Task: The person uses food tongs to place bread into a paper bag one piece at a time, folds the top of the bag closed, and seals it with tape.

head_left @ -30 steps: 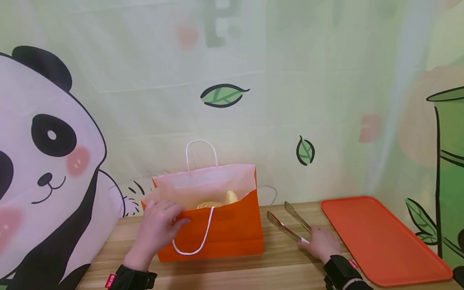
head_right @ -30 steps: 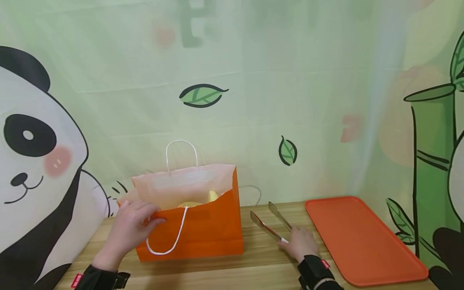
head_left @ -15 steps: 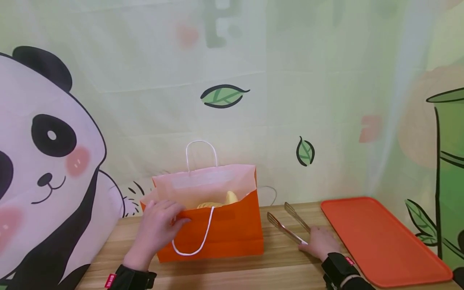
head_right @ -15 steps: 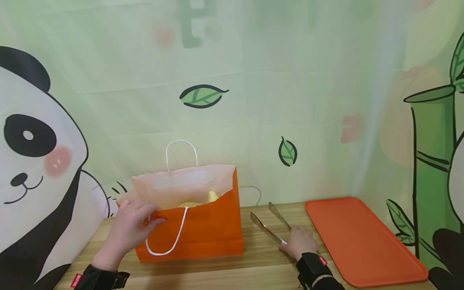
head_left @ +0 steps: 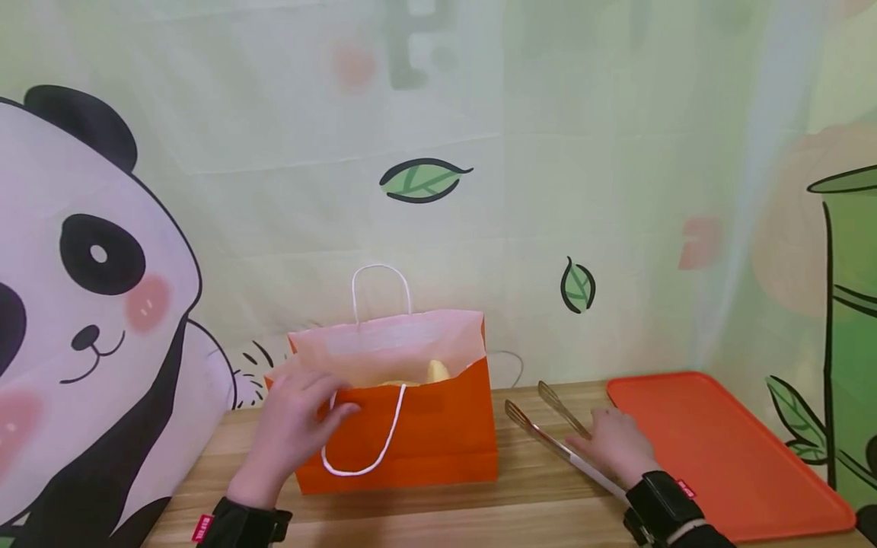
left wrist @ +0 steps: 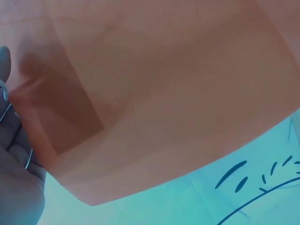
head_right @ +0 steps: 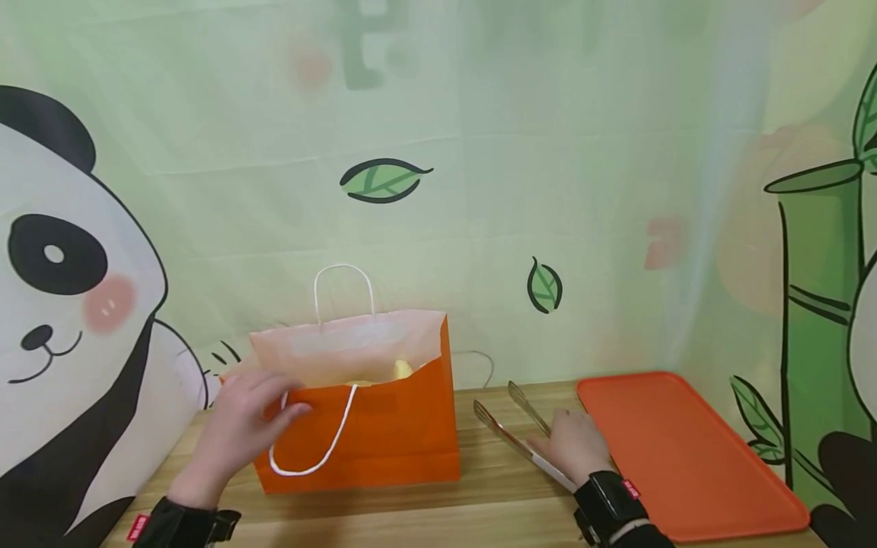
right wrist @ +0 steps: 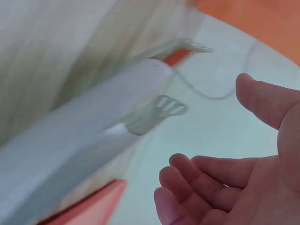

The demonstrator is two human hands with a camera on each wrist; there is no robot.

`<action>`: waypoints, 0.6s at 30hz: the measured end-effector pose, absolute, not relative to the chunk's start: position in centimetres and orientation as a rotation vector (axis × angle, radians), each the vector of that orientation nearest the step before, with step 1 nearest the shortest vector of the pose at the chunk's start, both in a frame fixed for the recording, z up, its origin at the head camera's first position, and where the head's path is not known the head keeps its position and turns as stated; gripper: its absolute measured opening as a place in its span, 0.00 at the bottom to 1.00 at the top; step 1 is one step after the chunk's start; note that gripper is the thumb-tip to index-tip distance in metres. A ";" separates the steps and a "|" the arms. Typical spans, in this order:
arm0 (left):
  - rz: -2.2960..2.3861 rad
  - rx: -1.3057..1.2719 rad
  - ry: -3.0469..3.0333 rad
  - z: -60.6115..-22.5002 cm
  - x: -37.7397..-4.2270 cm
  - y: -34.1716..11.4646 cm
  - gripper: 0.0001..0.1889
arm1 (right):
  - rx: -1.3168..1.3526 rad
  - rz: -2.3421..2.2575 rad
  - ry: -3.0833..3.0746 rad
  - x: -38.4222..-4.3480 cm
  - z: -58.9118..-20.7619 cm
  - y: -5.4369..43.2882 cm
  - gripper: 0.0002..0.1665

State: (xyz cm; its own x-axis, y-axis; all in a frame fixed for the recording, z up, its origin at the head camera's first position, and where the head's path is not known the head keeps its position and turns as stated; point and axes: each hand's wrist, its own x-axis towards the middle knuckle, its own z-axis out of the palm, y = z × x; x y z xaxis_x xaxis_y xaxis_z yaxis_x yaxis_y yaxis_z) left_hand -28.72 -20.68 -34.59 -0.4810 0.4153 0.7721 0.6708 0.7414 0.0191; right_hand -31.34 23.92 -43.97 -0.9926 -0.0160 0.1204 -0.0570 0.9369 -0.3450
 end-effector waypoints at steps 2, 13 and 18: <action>-0.420 -0.823 -2.114 -34.5 -28.8 -20.9 0.18 | 0.100 0.537 -2.965 -31.1 -43.5 23.9 0.44; -0.418 -0.788 -1.981 -34.3 -28.4 -21.9 0.17 | 0.214 0.535 -2.917 -29.6 -41.4 23.5 0.40; -0.399 -0.741 -1.985 -34.6 -27.8 -22.4 0.22 | 0.262 0.558 -2.886 -29.0 -41.2 23.4 0.37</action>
State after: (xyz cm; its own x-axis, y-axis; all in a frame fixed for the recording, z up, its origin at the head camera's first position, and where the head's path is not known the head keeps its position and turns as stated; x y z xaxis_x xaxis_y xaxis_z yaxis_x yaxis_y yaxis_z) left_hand -27.81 -22.43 -34.63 -0.3694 0.3371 0.8659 0.6455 0.7635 -0.0219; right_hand -28.98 23.37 -41.18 -0.9663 -0.1362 0.2185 -0.2078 0.9136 -0.3495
